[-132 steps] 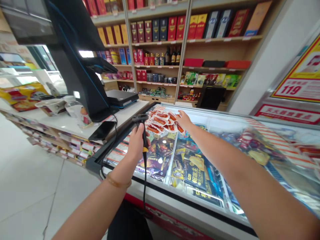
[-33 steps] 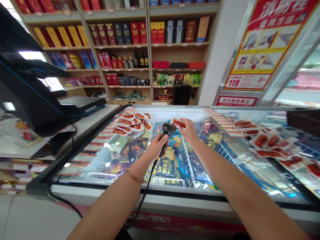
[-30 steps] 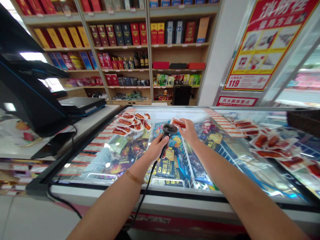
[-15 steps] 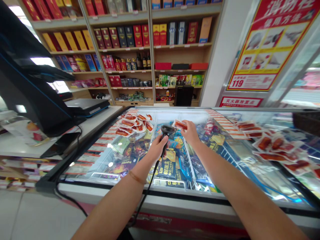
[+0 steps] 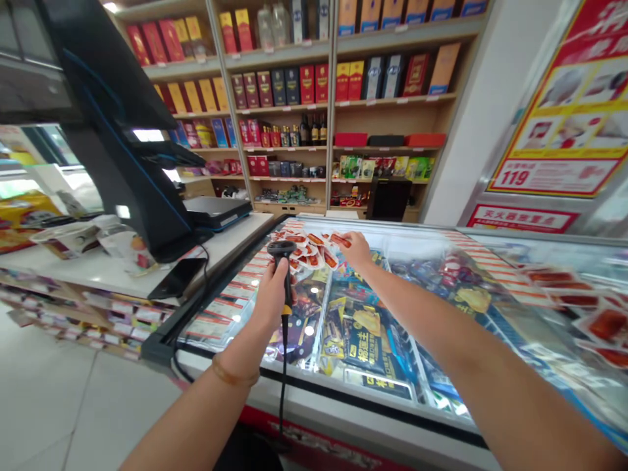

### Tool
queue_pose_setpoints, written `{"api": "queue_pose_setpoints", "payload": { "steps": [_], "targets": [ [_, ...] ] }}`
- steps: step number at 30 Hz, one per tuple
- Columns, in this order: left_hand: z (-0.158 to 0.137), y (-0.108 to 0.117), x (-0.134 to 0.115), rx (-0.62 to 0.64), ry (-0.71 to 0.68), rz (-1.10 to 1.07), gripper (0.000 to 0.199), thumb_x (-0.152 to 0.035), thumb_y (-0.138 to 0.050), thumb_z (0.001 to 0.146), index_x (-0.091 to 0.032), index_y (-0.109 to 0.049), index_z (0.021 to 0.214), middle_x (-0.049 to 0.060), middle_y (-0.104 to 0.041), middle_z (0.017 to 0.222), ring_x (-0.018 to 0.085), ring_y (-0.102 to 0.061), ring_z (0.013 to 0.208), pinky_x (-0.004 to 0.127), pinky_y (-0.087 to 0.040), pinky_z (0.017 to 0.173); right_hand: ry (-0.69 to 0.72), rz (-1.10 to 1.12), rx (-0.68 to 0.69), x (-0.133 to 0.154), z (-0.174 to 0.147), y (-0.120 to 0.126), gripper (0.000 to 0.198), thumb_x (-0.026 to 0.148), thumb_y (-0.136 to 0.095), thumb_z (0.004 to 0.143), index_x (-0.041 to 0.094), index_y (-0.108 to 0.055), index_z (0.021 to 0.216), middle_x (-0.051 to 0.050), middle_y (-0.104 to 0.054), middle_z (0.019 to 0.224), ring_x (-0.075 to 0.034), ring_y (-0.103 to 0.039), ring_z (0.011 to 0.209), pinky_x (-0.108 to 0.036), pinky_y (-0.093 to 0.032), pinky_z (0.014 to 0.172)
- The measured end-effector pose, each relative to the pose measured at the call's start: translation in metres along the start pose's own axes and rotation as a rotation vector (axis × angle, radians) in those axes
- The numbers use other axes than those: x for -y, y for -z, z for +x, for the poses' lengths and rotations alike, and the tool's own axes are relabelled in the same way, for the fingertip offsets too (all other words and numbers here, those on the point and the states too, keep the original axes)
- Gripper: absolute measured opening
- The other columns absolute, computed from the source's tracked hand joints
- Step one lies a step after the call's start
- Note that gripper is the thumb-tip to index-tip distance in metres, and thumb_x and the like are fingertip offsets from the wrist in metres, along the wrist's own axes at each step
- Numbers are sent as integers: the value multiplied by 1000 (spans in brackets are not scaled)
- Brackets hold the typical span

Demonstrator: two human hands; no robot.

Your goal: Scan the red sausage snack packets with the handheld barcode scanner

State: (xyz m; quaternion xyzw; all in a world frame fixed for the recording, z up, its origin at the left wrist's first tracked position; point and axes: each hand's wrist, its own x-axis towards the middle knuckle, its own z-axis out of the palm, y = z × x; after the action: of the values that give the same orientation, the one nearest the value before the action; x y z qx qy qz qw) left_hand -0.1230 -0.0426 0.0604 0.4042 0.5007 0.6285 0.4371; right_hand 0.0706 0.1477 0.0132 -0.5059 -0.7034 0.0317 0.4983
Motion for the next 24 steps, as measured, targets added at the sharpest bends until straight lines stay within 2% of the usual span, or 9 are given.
{"api": "queue_pose_setpoints", "payload": {
  "steps": [3, 6, 8, 11, 14, 18, 21, 24],
  "targets": [
    [5, 29, -9, -84, -33, 29, 40, -59, -57, 77, -21, -45, 84, -7, -54, 62, 8, -47, 33, 20, -34, 31, -96, 37, 25, 30, 19, -38, 17, 20, -58, 72, 19, -62, 88, -9, -64, 96, -22, -59, 94, -38, -47, 87],
    [12, 48, -16, -153, -67, 45, 40, -59, -56, 78, -21, -46, 86, -7, -53, 61, 8, -47, 33, 21, -35, 31, -148, 52, 169, 45, 25, -61, 12, 24, -59, 76, 20, -65, 86, -7, -67, 96, -22, -62, 93, -38, -48, 85],
    [16, 56, -18, -176, -82, 39, 39, -58, -56, 79, -21, -48, 87, -7, -53, 60, 8, -47, 33, 21, -35, 31, -135, 66, 234, 49, 24, -67, 13, 21, -56, 79, 21, -67, 85, -6, -70, 94, -22, -64, 90, -37, -50, 82],
    [19, 56, -18, -169, -78, 32, 36, -55, -55, 80, -21, -48, 88, -7, -53, 60, 9, -47, 33, 21, -35, 31, -94, 81, 258, 45, 21, -60, 22, 16, -49, 82, 20, -69, 90, -6, -72, 97, -21, -65, 91, -35, -50, 83],
    [17, 39, -13, -118, -53, 15, 34, -54, -55, 81, -21, -46, 84, -7, -53, 60, 9, -47, 33, 21, -34, 30, -47, 73, 254, 32, 17, -39, 25, 15, -48, 82, 19, -70, 94, -6, -71, 105, -20, -64, 101, -36, -48, 93],
    [10, -7, 0, 10, 4, -60, 38, -56, -57, 79, -21, -45, 82, -6, -54, 60, 9, -47, 33, 21, -35, 31, -34, 9, 213, -9, 4, 7, 24, 15, -52, 79, 19, -70, 94, -7, -69, 109, -22, -59, 111, -40, -42, 102],
    [3, -54, 12, 133, 50, -120, 41, -59, -60, 76, -21, -46, 82, -7, -54, 59, 9, -46, 33, 21, -35, 32, -66, -138, 156, -54, -13, 58, 24, 16, -54, 78, 21, -70, 95, -7, -68, 108, -24, -58, 111, -44, -43, 100],
    [-7, -101, 25, 251, 117, -176, 44, -61, -62, 73, -20, -46, 82, -6, -55, 58, 8, -46, 33, 21, -35, 32, -207, -344, 77, -103, -32, 123, 27, 17, -54, 80, 21, -69, 101, -8, -67, 110, -25, -59, 109, -43, -45, 97]
  ]
}}
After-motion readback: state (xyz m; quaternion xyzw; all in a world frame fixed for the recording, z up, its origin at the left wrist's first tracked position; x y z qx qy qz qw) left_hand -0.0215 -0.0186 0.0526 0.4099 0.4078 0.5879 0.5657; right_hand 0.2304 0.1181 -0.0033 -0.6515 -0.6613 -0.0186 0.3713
